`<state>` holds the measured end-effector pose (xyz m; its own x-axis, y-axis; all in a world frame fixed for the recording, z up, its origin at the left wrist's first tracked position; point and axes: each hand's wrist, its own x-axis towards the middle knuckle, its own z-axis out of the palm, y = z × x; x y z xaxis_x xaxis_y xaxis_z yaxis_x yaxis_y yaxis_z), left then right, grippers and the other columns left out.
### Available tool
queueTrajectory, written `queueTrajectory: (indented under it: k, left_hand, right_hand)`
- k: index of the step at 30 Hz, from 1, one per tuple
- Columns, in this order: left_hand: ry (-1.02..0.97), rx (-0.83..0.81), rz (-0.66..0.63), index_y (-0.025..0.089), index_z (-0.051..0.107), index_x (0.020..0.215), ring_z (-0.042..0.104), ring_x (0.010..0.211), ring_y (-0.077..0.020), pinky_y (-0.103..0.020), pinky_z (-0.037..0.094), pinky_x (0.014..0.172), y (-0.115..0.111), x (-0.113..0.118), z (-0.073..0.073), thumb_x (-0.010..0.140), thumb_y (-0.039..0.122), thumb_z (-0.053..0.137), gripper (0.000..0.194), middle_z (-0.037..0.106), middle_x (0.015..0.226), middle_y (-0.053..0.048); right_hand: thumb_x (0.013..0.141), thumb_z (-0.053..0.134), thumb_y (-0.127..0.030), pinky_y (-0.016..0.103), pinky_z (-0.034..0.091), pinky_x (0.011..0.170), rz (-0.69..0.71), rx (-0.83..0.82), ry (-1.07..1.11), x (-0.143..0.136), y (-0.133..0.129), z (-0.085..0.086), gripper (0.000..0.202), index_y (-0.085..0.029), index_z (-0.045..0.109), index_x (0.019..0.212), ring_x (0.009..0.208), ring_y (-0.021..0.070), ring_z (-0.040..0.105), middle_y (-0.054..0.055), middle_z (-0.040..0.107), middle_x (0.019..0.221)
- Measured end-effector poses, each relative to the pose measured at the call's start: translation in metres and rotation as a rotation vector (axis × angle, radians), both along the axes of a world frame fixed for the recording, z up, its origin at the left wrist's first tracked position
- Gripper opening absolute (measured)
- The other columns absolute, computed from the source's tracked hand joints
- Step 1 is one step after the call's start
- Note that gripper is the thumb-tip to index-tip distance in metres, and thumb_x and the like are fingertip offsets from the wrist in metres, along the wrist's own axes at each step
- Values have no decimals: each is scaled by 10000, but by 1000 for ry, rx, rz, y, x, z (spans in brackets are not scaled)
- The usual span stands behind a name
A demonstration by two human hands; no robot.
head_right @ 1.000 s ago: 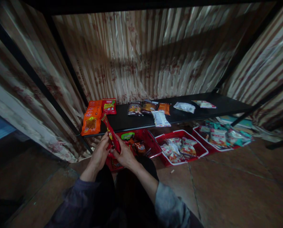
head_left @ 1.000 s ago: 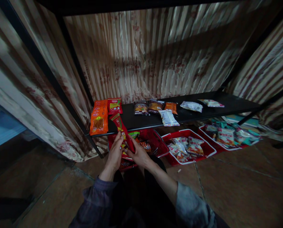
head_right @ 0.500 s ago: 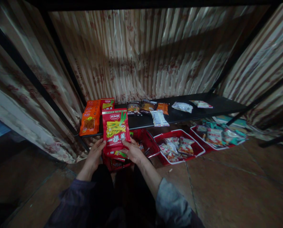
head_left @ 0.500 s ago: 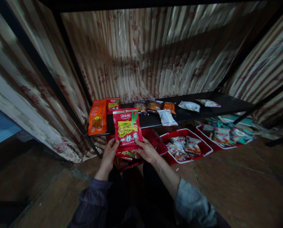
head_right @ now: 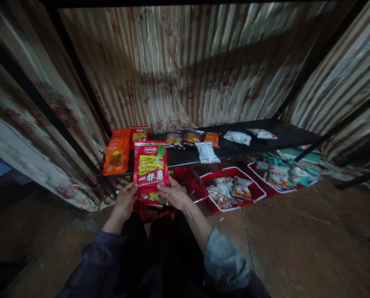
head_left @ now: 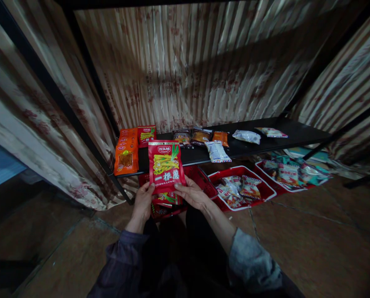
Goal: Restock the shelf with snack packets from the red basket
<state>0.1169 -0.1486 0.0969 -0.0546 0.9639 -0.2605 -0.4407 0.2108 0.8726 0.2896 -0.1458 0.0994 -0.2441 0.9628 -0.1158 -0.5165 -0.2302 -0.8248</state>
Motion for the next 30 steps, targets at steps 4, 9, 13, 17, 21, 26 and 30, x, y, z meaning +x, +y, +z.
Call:
queueTrajectory:
  k: [4,9,13,17,21,26,30]
  left_hand:
    - [-18,9,-1,132,652,877,625,599,-140,-239,478,537,-3,5,-1,561,416,773,442,704,774,-57]
    - [-54,-15,27,139,646,868,636,621,-162,-278,490,597,-4,14,-4,531,421,784,460,704,744,-47]
    - [-39,-12,72,141,639,846,604,558,-128,-241,458,541,-6,20,-8,521,436,785,463,693,704,-30]
    - [-30,-35,83,135,638,867,620,576,-141,-260,472,570,-8,22,-9,515,434,787,485,698,722,-43]
    - [-62,-29,98,130,635,832,617,576,-140,-268,474,590,-10,22,-9,496,407,801,466,690,699,-37]
    - [-37,-26,124,126,634,799,595,552,-125,-240,444,532,-14,22,-5,477,411,807,463,684,687,-33]
    - [-25,-48,125,132,640,791,588,524,-118,-225,425,493,-17,21,0,469,381,811,442,688,689,-34]
  right_hand:
    - [557,820,-196,361,523,841,14,16,-26,2,-1,0,537,-216,587,1040,867,194,680,20,722,930]
    - [568,819,-244,393,518,854,-31,35,-72,5,-1,-6,540,-212,580,1051,888,215,676,23,721,937]
    - [559,824,-283,406,517,845,-57,47,-103,8,-3,-11,524,-199,598,1024,877,229,676,29,721,918]
    - [555,825,-268,401,512,849,-22,53,-67,12,-9,-13,563,-229,585,1063,895,222,670,17,715,948]
    - [548,821,-223,381,505,866,-30,56,-46,14,-12,-13,564,-234,587,1061,907,206,664,2,715,950]
    - [533,818,-210,371,501,865,-77,37,-18,12,-15,-11,516,-214,616,1008,857,197,674,-6,722,881]
    - [522,814,-185,354,509,842,-90,11,12,12,-19,-8,489,-213,630,974,826,187,680,-11,724,849]
